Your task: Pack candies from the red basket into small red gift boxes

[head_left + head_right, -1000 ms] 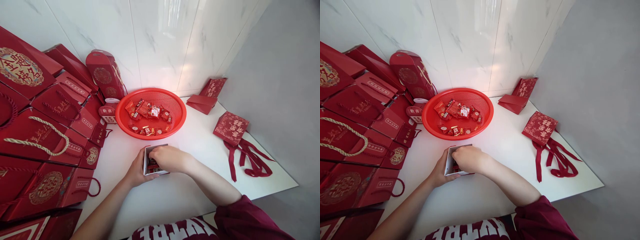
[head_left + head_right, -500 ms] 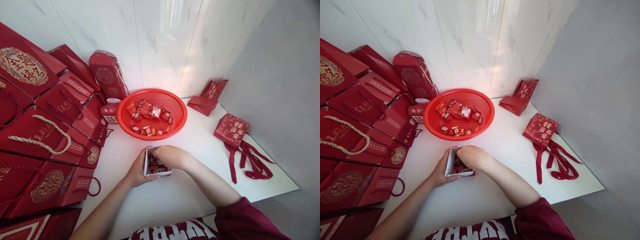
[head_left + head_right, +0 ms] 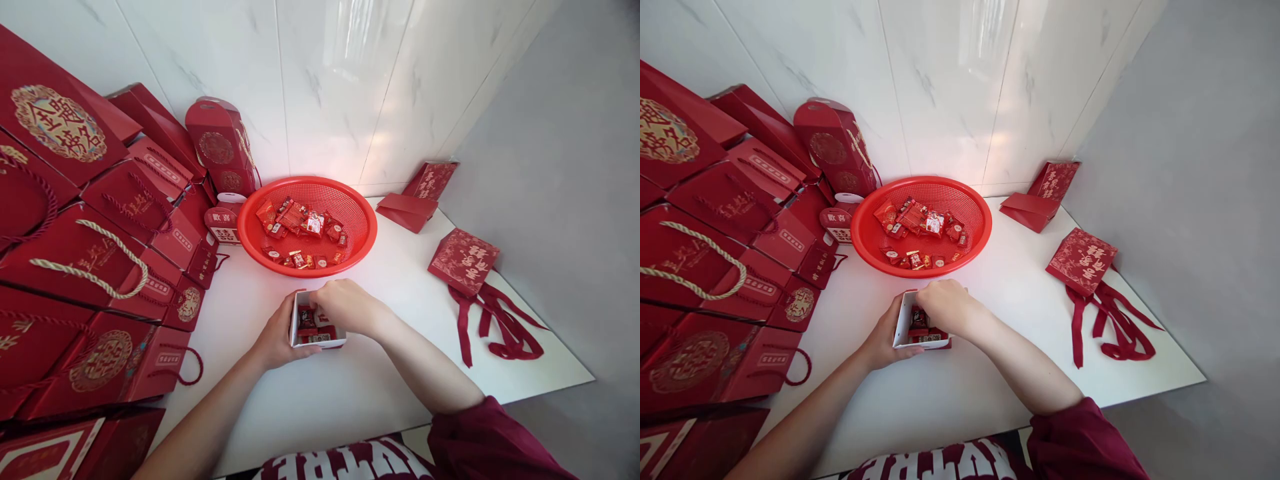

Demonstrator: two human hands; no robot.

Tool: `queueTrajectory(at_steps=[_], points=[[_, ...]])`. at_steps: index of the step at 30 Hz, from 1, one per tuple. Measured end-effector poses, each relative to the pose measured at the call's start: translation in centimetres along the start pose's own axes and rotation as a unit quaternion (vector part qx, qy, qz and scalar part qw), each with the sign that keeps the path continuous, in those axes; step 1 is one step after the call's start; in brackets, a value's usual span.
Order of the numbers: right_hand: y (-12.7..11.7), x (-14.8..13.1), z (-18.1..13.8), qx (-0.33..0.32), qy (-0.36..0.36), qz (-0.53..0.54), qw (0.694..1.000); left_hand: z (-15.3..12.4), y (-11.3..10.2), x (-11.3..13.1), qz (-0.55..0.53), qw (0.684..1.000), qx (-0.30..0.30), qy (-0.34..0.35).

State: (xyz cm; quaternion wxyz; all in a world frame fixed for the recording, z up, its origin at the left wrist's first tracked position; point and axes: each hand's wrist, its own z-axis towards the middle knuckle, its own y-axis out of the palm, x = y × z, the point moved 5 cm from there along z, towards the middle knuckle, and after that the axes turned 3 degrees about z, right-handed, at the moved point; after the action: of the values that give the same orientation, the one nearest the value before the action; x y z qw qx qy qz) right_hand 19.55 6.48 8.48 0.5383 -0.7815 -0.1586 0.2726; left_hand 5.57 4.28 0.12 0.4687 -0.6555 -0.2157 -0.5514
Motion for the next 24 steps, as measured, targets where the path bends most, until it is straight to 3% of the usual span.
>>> queueTrajectory(at_steps=[8,14,18,20,22,24], points=[[-1.8,0.8,-1.8,0.068,0.012,0.028,0.997,-0.1,0.2,0.0,-0.004,1.0,0.014,0.007],[0.8,-0.9,-0.3,-0.056,0.048,-0.022,0.997,-0.2,0.3,-0.1,0.009,1.0,0.024,0.008],[1.4,-1.7,0.3,-0.074,0.037,-0.019,0.996,-0.1,0.3,0.1,0.017,0.999,0.023,0.022],[0.4,-1.6,-0.7,-0.038,0.015,0.004,0.999,-0.2,0.1,0.2,0.014,0.999,0.018,0.035],[-1.4,-1.1,-2.6,0.065,-0.019,0.069,0.995,-0.5,-0.4,0.4,0.0,0.999,0.014,0.051],[-2.8,0.1,-5.2,0.189,-0.047,0.162,0.967,-1.0,-1.4,0.1,-0.038,0.998,0.032,0.042]])
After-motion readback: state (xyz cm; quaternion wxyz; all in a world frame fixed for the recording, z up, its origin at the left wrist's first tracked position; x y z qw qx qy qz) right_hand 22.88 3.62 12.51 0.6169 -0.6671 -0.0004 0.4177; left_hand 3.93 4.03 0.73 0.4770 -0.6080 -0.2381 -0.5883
